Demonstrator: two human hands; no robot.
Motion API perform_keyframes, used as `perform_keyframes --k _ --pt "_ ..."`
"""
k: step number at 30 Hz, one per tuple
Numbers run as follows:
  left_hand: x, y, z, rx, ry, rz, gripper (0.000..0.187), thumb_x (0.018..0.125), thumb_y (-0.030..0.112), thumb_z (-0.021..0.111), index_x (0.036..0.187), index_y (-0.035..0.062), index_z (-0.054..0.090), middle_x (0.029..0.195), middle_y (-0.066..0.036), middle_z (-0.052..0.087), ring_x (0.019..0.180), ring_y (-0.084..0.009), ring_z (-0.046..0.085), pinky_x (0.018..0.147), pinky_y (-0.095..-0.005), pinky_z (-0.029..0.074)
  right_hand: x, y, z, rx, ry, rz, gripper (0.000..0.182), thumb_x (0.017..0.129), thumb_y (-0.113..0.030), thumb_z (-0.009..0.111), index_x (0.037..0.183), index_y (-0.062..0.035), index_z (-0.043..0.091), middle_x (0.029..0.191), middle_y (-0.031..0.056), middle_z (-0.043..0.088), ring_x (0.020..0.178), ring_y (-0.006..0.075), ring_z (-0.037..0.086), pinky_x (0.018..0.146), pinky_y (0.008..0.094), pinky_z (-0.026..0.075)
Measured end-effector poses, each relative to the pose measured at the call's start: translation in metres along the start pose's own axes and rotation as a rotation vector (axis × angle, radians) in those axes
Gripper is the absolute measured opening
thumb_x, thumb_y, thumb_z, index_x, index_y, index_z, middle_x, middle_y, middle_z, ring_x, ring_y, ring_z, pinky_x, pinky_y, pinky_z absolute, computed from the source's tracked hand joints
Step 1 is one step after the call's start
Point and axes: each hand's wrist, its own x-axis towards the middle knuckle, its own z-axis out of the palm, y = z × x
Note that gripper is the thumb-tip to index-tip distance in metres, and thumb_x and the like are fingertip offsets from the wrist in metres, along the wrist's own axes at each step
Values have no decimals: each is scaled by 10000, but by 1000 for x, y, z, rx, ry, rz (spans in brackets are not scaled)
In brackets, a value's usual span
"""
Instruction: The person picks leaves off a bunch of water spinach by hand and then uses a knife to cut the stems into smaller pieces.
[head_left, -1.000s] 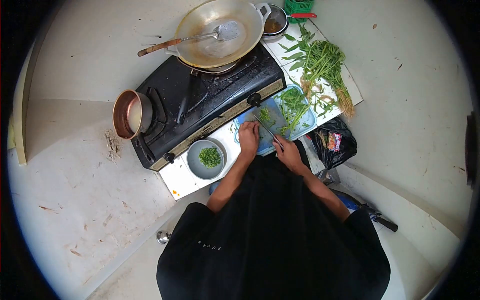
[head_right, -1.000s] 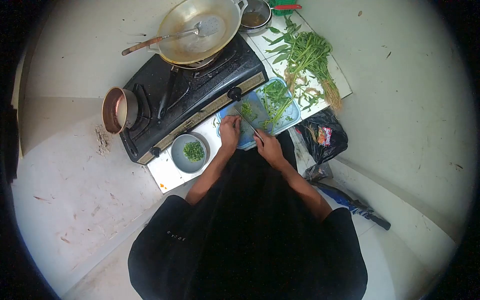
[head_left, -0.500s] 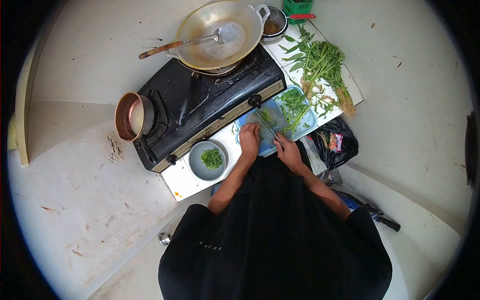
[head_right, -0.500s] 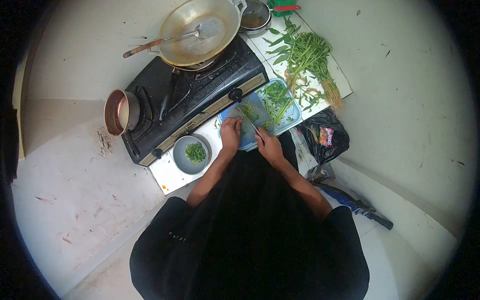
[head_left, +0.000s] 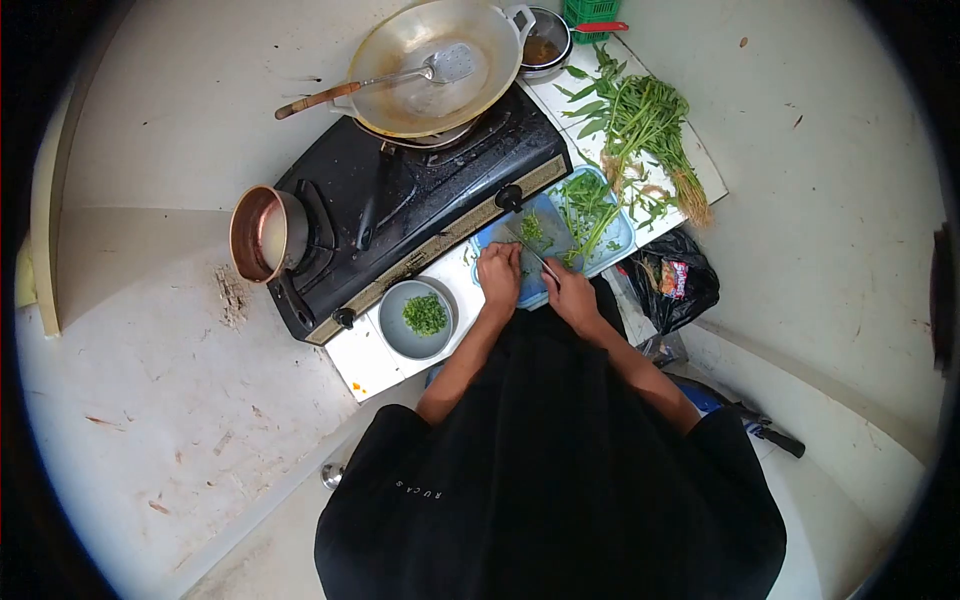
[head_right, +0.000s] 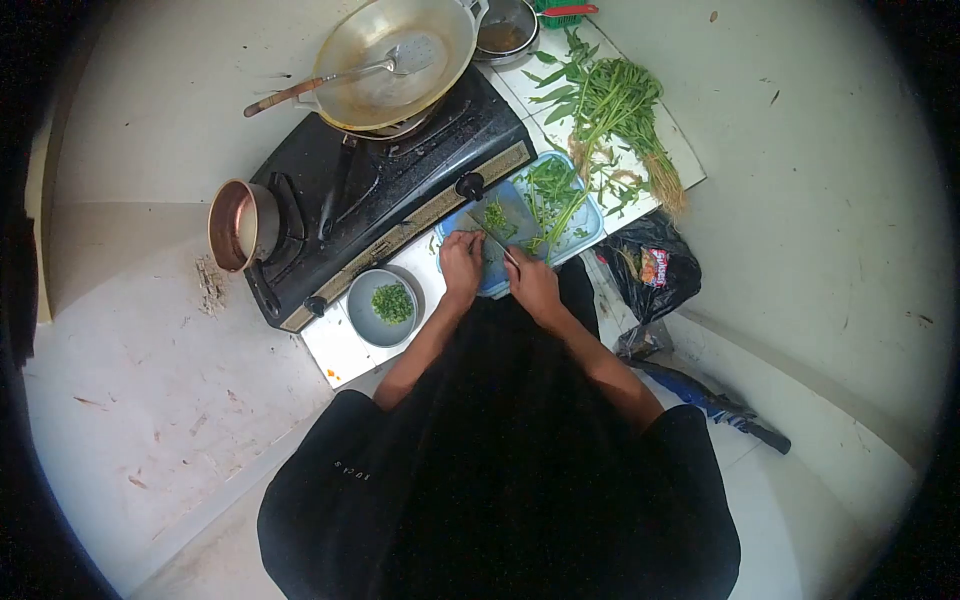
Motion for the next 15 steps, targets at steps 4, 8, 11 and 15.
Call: perform_keyframes --k 4,8,11,15 --pt "-4 2 -1 57 15 47 111 892 78 690 952 21 765 892 -165 694 864 -369 638 805 -473 497 0 10 0 38 -30 -26 239 993 -193 603 1194 -65 630 962 234 704 905 456 668 750 509 535" --pt "-3 -2 3 13 6 -3 112 903 87 682 947 17 758 899 -165 695 871 -369 639 821 -476 495 -9 17 -4 178 5 -71 230 1002 -188 598 1171 -35 629 966 230 696 913 464 661 750 479 525" --pt "1 -4 8 -8 22 34 108 910 91 677 925 14 751 917 -167 698 879 -371 640 835 -475 494 -11 15 -4 204 -8 -58 227 1002 -188 602 1159 -28 633 967 227 695 916 464 660 750 473 521" --pt "2 -2 3 -11 -11 31 108 912 92 675 917 17 751 928 -168 702 885 -372 641 839 -471 494 -12 17 -5 165 -52 -33 227 998 -188 608 1168 -43 646 974 223 702 910 463 664 751 482 529"
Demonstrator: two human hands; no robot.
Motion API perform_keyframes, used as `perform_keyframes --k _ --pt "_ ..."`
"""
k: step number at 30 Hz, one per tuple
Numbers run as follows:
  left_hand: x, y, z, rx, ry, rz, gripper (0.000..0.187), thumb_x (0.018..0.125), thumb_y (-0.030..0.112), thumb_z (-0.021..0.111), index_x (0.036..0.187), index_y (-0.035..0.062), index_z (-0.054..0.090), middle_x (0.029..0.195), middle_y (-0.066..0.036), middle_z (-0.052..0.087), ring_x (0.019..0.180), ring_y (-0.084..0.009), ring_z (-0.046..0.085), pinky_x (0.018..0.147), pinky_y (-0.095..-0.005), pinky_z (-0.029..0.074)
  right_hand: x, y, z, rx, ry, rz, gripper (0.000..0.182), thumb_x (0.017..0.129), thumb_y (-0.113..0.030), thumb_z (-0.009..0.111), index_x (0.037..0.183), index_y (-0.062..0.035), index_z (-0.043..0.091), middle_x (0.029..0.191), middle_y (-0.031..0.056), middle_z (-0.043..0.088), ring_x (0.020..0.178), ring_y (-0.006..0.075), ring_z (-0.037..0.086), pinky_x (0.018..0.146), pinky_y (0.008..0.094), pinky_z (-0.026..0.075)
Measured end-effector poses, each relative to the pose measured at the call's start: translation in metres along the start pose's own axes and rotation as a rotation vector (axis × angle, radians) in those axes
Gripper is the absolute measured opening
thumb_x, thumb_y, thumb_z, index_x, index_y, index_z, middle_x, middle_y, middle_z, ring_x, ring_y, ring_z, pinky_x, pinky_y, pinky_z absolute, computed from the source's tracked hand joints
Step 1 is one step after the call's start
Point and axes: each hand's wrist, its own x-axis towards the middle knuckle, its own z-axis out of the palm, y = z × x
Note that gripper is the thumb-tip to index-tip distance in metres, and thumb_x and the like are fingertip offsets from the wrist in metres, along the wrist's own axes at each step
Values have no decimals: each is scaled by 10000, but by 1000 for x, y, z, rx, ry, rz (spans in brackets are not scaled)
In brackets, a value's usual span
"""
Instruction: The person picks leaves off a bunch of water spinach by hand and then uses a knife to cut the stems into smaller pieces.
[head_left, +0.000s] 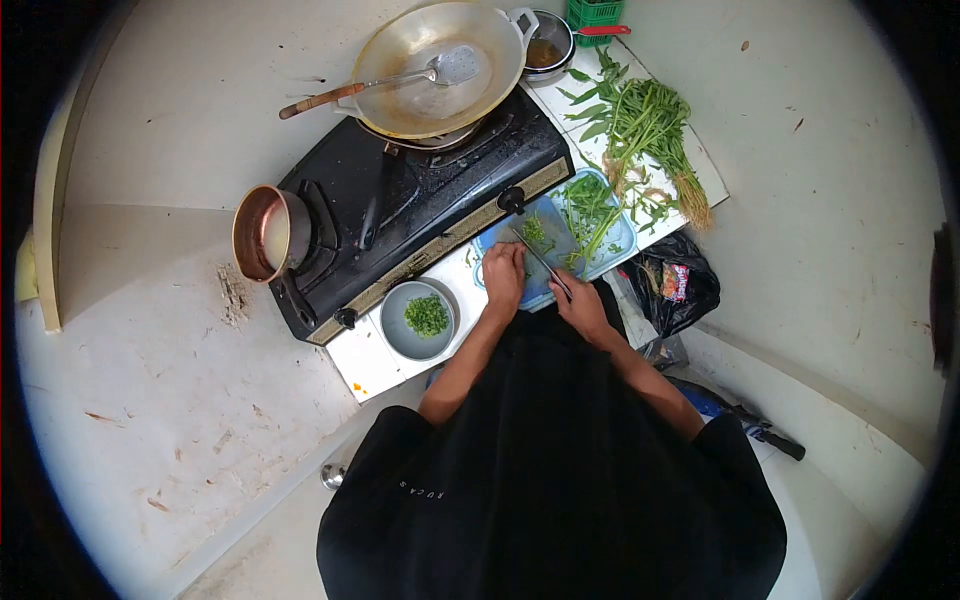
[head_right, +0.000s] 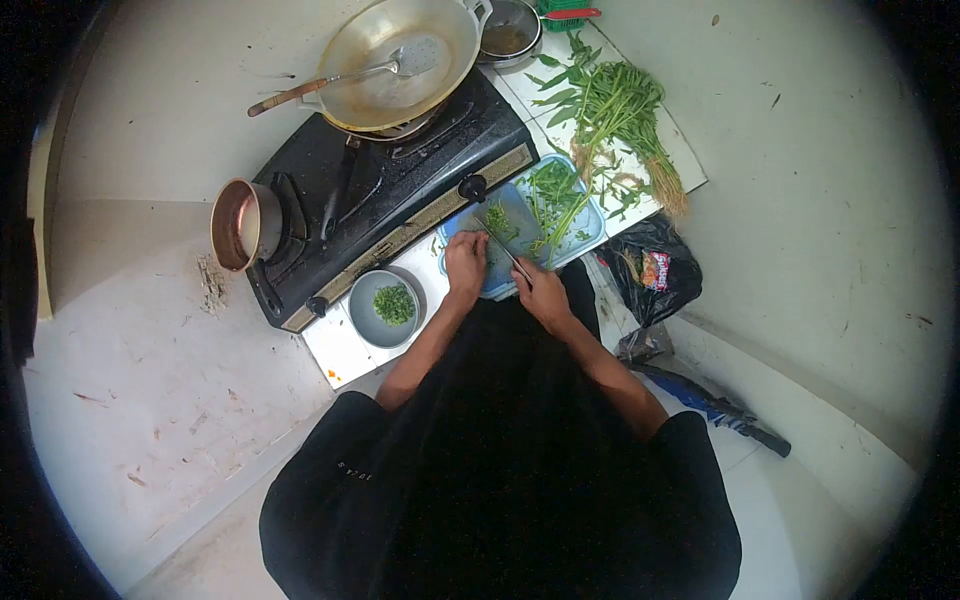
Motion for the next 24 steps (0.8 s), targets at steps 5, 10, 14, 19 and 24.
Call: perform_keyframes --k 5,10,14,19,24 --pt "0 1 2 56 18 2 95 896 94 696 901 23 759 898 -143 683 902 -360 631 832 -464 492 6 -8 4 -156 12 72 241 990 -202 612 1188 -69 642 971 219 705 895 463 664 746 508 532" --pt "4 20 -16 137 59 -50 249 832 123 786 1055 37 712 968 -146 611 951 -372 591 847 -466 478 13 -3 9 -143 5 53 279 987 -216 612 1233 -85 624 991 216 711 892 462 666 752 520 533" --pt "6 29 -20 166 210 -193 423 790 175 845 1121 23 630 1072 -186 571 1002 -403 569 870 -476 467 9 -2 6 -135 36 8 288 987 -218 616 1240 -82 637 998 225 709 897 465 665 757 516 534" --pt "-3 10 -9 128 109 -233 371 802 201 839 1046 -3 649 1027 -180 631 981 -390 600 856 -470 477 9 -5 4 -124 14 51 284 987 -217 619 1231 -73 649 984 237 703 905 466 664 759 508 535" --pt "-4 1 0 52 50 -145 229 836 170 798 961 -2 714 899 -167 689 865 -366 639 796 -469 497 9 -7 1 -90 19 9 279 989 -211 617 1224 -66 653 956 238 703 891 468 663 748 495 535"
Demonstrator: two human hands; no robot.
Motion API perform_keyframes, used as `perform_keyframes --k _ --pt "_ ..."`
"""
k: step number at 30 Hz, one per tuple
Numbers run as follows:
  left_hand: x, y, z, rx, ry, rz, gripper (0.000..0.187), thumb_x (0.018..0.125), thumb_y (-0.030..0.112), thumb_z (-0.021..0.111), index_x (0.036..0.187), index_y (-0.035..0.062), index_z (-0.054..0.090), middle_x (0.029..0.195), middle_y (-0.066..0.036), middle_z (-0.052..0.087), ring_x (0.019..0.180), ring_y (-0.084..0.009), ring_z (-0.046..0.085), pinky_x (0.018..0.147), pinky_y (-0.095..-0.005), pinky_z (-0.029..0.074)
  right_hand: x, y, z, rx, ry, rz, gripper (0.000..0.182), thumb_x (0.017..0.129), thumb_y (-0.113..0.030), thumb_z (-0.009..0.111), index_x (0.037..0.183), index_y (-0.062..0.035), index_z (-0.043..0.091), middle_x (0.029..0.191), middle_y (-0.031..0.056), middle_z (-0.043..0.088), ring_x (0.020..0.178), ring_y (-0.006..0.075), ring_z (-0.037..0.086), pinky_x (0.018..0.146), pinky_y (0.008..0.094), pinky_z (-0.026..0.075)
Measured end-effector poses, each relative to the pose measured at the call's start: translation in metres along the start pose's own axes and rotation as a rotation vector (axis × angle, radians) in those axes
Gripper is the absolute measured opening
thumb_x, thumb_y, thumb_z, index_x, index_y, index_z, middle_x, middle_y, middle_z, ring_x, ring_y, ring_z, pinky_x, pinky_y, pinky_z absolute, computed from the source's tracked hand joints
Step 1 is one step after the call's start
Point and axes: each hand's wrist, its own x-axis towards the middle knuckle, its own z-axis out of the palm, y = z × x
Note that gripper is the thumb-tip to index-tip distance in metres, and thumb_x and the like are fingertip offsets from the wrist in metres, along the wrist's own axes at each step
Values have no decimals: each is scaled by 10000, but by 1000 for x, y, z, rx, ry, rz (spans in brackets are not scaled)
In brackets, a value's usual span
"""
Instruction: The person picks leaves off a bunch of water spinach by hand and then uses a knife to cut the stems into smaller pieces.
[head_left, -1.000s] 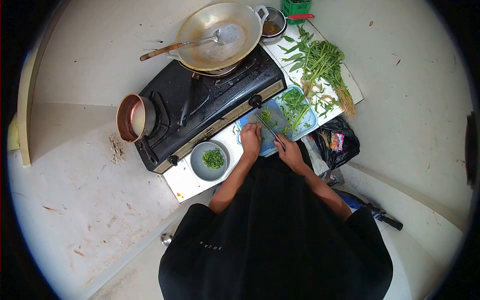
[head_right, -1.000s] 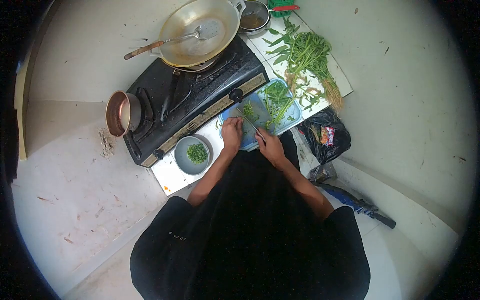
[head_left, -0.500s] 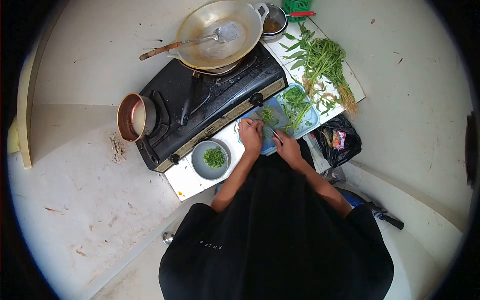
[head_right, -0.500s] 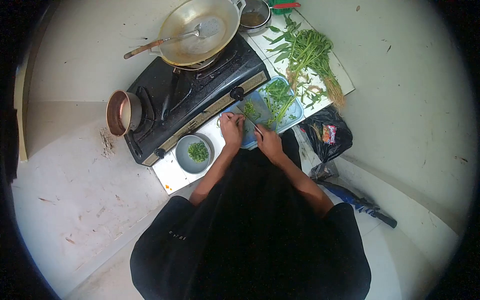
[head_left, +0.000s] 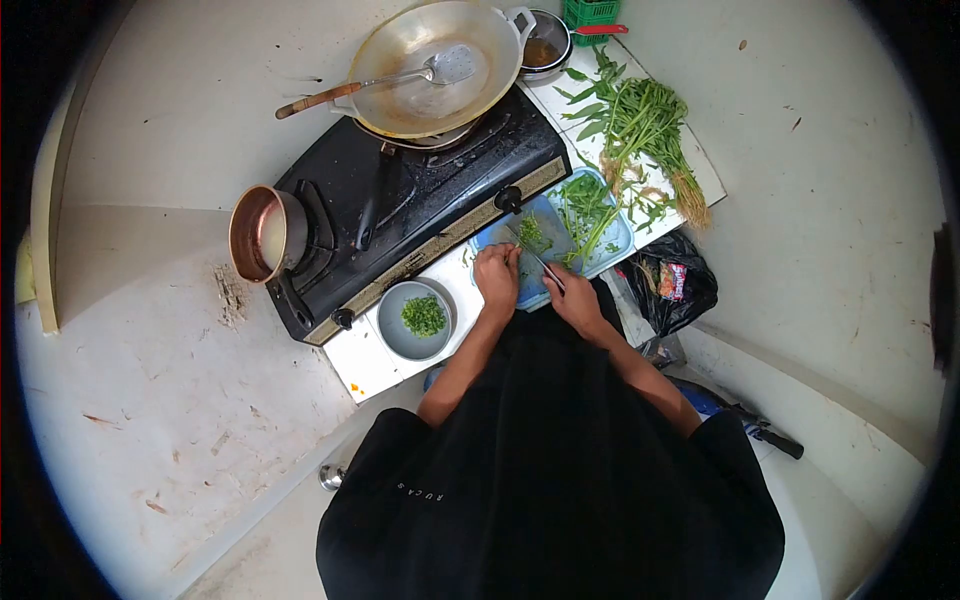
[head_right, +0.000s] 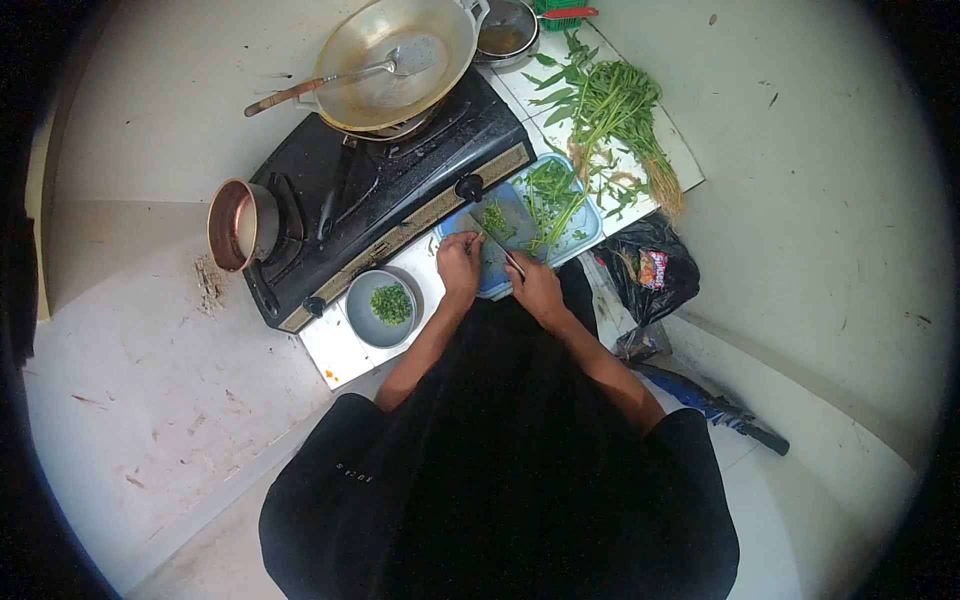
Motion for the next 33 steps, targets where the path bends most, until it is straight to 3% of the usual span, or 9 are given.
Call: perform_keyframes --k 2,6,9,13,16,19,25,27,33 --pt "0 -2 3 -31 29 68 120 858 125 759 906 17 744 864 -162 689 818 -366 641 773 -476 501 0 0 -2 52 3 0 286 989 -210 622 1227 -54 650 954 238 704 886 462 670 746 477 538" --pt "-2 -1 -1 -51 25 103 80 875 106 731 902 33 750 887 -154 694 837 -369 639 781 -472 501 -6 -1 -6 177 82 -2 308 994 -206 634 1236 -16 638 955 237 711 876 436 694 747 423 546" --pt "-2 1 -3 -20 32 131 82 880 95 717 916 31 752 893 -143 695 843 -363 638 779 -469 503 -11 -3 -12 165 42 31 260 994 -195 619 1183 -17 638 1010 243 700 964 460 663 775 453 540" --pt "-1 2 -6 -31 16 147 84 876 87 715 929 34 754 888 -132 688 860 -354 634 788 -463 498 -15 -5 -12 185 -7 58 237 987 -176 620 1165 -20 636 999 245 696 964 467 654 766 458 538" --pt "-1 4 -7 -35 20 145 81 874 84 715 927 35 753 890 -129 680 866 -351 629 793 -462 492 -13 -5 -12 178 -30 11 231 979 -169 629 1163 -31 637 974 240 700 952 471 654 755 461 539" --pt "-1 2 -5 -43 24 147 75 874 82 712 918 36 751 894 -129 670 867 -351 620 793 -463 485 -14 -2 -10 157 -46 49 253 994 -188 631 1165 -3 644 916 237 685 846 429 688 707 409 532" --pt "0 2 -6 -14 10 174 71 872 77 708 909 28 744 885 -140 659 853 -358 612 784 -466 476 -12 -2 -8 81 -8 -7 240 992 -191 615 1165 -27 645 932 235 690 860 451 674 709 463 530" --pt "0 4 -7 -8 -2 177 75 871 78 707 907 22 741 883 -150 664 851 -364 618 787 -465 483 -10 -5 -8 -76 -36 58 239 991 -196 604 1177 -49 635 955 228 699 882 461 665 713 505 524" --pt "-3 2 -4 27 11 168 88 890 101 689 926 56 755 883 -111 660 868 -334 613 761 -461 458 7 -6 7 -134 15 23 228 994 -198 596 1173 -61 625 955 217 703 873 461 665 708 523 518"
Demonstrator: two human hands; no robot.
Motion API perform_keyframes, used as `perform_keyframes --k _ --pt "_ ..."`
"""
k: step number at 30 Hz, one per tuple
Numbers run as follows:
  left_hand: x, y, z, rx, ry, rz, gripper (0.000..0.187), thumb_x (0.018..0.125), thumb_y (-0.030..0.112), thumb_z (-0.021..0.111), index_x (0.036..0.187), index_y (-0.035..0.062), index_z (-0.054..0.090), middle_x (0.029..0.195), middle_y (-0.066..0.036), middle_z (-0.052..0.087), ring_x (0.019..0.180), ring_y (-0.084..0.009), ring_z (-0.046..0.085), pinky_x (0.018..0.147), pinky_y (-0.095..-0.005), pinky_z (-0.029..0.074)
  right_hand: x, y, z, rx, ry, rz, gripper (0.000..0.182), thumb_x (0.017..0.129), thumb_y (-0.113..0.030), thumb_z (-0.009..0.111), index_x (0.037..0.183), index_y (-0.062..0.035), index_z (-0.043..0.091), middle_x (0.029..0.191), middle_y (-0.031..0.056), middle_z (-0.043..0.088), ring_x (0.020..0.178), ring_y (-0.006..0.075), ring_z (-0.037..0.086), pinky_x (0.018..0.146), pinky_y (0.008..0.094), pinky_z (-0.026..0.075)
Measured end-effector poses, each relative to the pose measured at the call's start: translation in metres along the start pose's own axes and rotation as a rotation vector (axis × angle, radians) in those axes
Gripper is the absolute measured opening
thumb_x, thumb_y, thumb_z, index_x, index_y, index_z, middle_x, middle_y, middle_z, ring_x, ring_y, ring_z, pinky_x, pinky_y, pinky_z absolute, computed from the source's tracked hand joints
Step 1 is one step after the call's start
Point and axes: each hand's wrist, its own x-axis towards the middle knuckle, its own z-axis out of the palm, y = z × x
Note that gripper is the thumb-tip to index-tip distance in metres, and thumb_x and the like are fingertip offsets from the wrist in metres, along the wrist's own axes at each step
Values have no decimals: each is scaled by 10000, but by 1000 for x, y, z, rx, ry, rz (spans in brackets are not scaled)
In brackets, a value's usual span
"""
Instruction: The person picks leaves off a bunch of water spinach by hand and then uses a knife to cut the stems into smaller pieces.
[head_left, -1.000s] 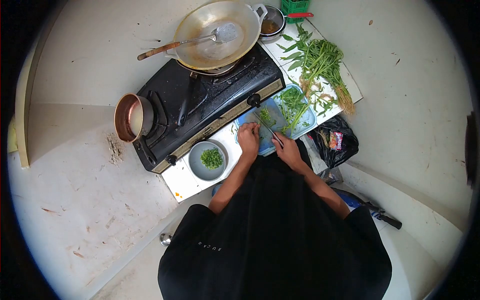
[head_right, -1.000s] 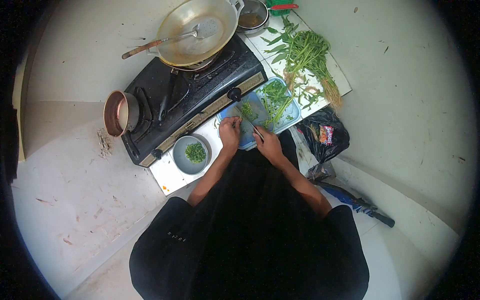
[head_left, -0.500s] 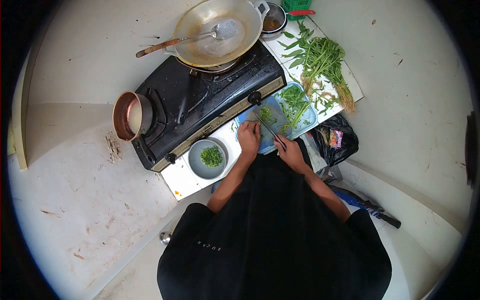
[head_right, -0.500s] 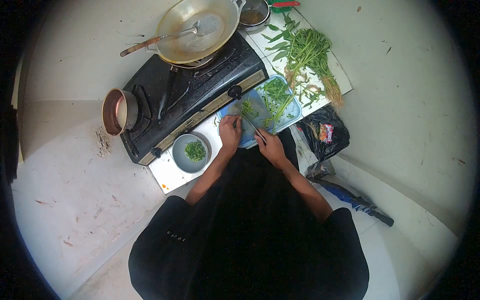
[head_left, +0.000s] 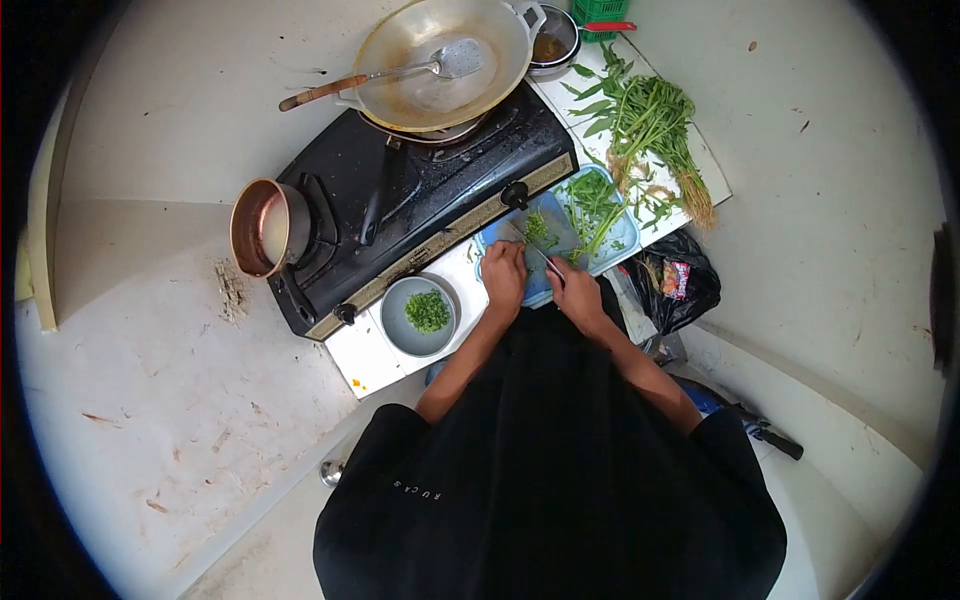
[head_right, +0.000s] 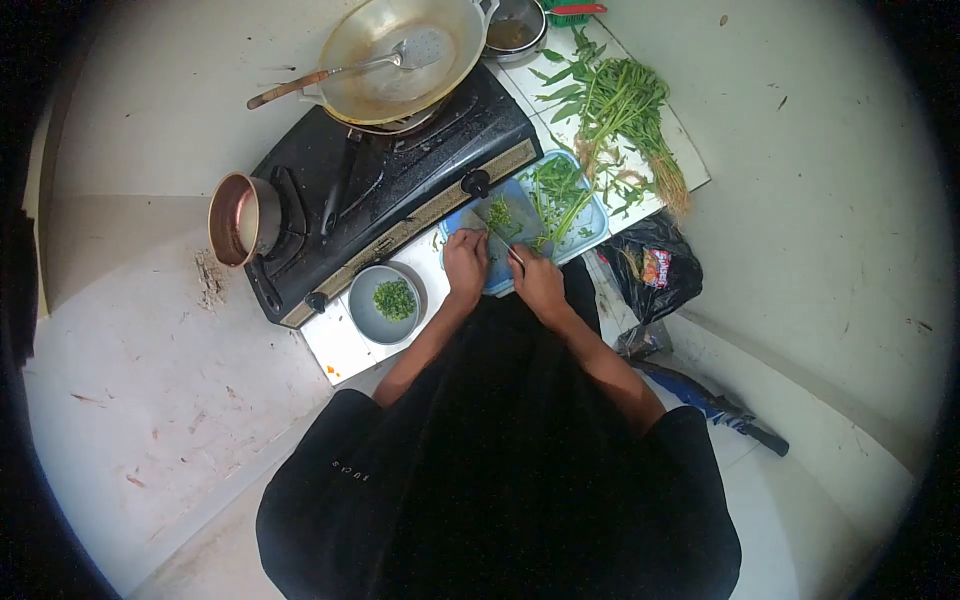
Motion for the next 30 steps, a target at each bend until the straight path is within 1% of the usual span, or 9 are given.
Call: perform_keyframes --k 6,10,12,13,16,18,22,26,30 --pt "-2 -1 3 7 4 -64 98 899 118 692 946 64 759 898 -96 667 902 -315 624 770 -456 454 -9 9 -8 204 38 -37 215 988 -191 622 1138 -38 637 919 230 690 859 456 665 696 470 522" --pt "-1 1 1 39 6 -65 106 892 120 699 968 76 758 931 -91 672 915 -315 626 783 -456 451 -15 11 -10 212 -19 -23 248 971 -210 635 1169 -66 669 977 232 714 913 466 670 777 508 542" --pt "-1 1 2 37 2 -67 106 888 119 701 970 79 756 940 -90 673 917 -315 627 784 -455 450 -17 11 -10 218 -27 -24 198 979 -181 637 1098 -23 650 894 233 686 828 464 659 691 461 517" --pt "-1 1 1 35 1 -55 106 887 117 702 970 79 755 943 -90 673 917 -315 627 784 -455 449 -17 11 -10 218 -27 -23 198 979 -181 637 1098 -23 650 894 233 686 828 464 659 691 461 517" --pt "-1 2 0 46 -8 -49 105 884 116 703 968 78 753 945 -89 673 919 -316 627 785 -456 447 -15 8 -10 191 -13 -53 201 982 -189 627 1109 -34 649 907 233 693 841 461 664 701 485 521" --pt "-1 2 0 61 -18 -55 104 883 117 704 966 76 752 945 -89 673 921 -316 627 787 -456 446 -12 4 -10 32 -49 12 207 986 -199 613 1127 -51 648 934 232 700 855 460 667 716 511 524" --pt "-2 0 3 67 -23 -49 96 886 124 708 960 80 751 948 -90 673 923 -314 628 788 -453 444 1 -2 -1 -61 -39 19 215 990 -207 601 1143 -63 647 965 230 706 872 461 668 729 528 526" --pt "-3 -8 6 -75 29 -90 93 895 138 714 958 78 747 938 -89 666 921 -311 622 786 -445 444 -2 8 3 50 4 -22 215 988 -199 607 1143 -56 647 969 232 701 882 460 666 733 515 526" --pt "-5 -4 1 -53 15 -83 100 895 145 720 961 73 743 936 -86 661 915 -313 615 785 -444 445 -12 13 -8 189 6 -18 229 980 -185 626 1160 -45 647 969 233 698 892 459 664 749 492 530"
